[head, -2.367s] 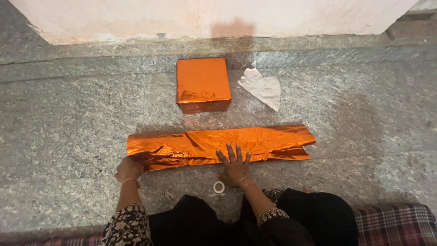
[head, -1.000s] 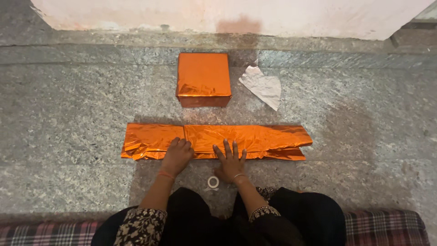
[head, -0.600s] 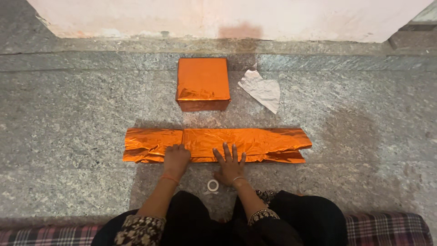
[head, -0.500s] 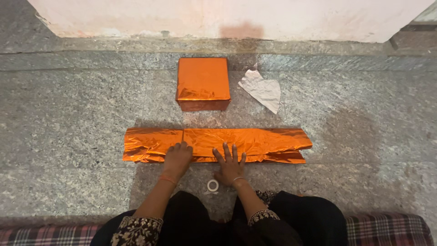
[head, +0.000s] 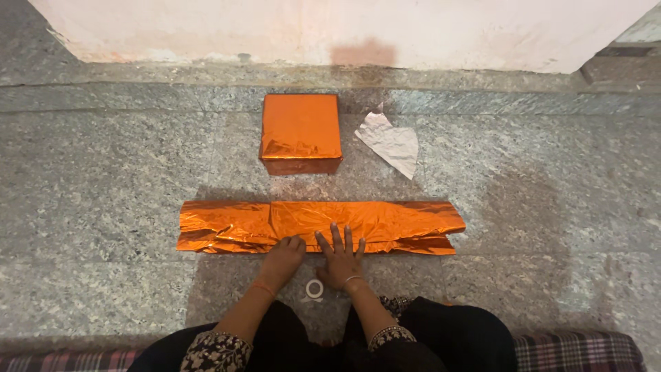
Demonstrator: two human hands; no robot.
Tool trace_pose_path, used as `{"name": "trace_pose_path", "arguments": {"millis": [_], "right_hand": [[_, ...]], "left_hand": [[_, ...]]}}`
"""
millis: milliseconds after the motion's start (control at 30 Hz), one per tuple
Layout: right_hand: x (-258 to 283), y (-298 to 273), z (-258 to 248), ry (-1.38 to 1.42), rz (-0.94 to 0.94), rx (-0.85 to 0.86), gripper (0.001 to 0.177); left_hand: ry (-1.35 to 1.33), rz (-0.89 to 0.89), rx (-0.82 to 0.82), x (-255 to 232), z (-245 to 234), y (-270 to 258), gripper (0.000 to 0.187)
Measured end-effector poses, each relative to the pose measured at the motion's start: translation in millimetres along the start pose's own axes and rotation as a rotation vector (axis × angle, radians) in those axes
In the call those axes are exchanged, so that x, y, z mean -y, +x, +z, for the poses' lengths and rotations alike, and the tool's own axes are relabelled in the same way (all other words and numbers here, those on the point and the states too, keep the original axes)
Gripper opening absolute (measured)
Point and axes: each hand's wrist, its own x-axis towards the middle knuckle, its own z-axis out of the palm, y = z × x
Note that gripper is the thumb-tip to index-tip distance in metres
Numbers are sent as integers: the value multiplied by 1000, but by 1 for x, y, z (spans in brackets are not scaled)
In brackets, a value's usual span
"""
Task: The person wraps a small rectangular box with orange metallic paper. They place the box on the paper, fold the paper over the box, and secure the folds with clear tape. The person smooths the paper and folds the ends to complete the wrapping.
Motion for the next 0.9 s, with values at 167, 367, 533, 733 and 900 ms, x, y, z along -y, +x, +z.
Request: {"name": "trace_pose_path", "arguments": {"millis": [167,367,533,733,900], "right_hand": [[0,2,0,-7,-1,1,104],[0,1,-2,3,3,34,104],[0,2,-2,3,-2,48,103],[-1,2,-1,12,-11,24,102],[-3,2,0,5,-24,14,102]], "left_hand": [[81,-16,-83,-6,1,-1,24],[-7,-61,-40,-6,1,1,23],[5,-51,-68,-6,1,-1,24],[-16,-58,-25,-5,-3,1,25],[-15,-72,-15,-7,-6,2,23]]}}
